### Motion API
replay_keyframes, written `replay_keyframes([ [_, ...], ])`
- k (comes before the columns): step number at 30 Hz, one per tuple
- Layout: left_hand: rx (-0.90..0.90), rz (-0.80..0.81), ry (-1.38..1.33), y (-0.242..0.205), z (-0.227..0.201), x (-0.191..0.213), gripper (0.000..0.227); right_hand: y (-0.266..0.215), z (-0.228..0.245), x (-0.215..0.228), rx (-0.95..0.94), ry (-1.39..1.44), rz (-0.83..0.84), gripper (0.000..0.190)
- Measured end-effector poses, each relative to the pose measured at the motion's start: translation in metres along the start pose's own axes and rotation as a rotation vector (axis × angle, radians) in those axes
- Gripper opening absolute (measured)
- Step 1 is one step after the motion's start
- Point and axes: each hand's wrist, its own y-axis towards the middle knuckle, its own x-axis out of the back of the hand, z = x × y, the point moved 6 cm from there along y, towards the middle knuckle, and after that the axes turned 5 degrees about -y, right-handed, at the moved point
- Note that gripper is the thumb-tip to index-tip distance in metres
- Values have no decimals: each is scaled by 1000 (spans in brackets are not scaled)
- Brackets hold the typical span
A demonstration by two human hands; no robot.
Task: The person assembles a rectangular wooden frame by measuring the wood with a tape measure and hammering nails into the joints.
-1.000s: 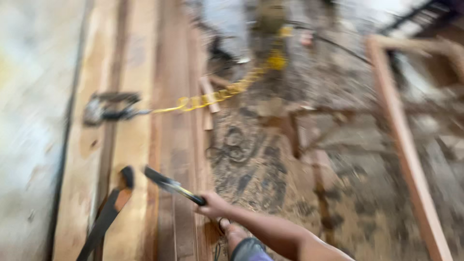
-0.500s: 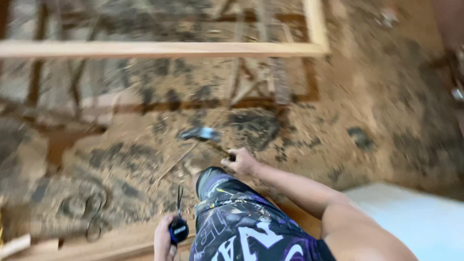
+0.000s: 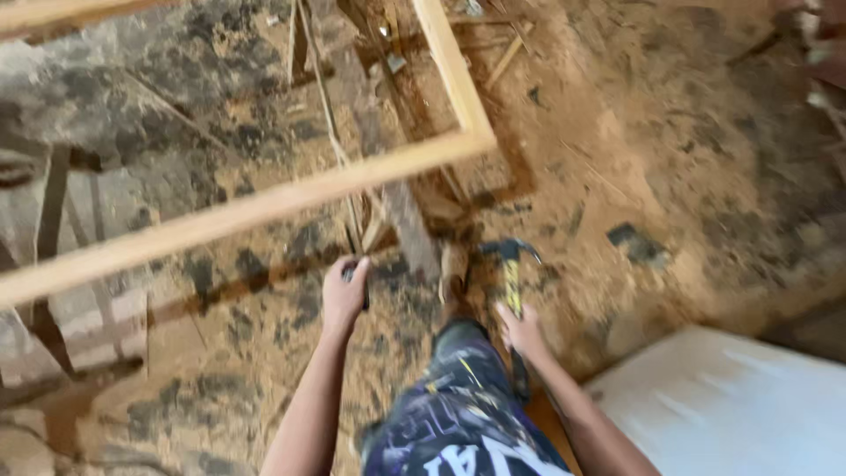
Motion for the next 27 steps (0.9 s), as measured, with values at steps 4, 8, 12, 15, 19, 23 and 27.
replay_keyframes([
  [4,-487,-346,502,192,-110,-94,60,84,55,51,-54,-237,-84,24],
  [8,153,-115,732,336,-110,-160,52,145,100,88,-159,-76,-31,28],
  [12,224,-80,805,385,-91,-192,64,162,102,100,-253,44,0,24],
  [15,358,-60,835,390,-70,-195,81,176,109,98,-230,-72,24,31],
  [19,97,-157,982,375,-89,-190,87,195,132,85,-225,-79,52,23],
  [23,-210,135,742,324,-109,-249,90,222,168,82,-205,-31,101,27],
  [27,-16,733,1107,288,-114,-313,102,256,217,115,-284,-160,99,28],
])
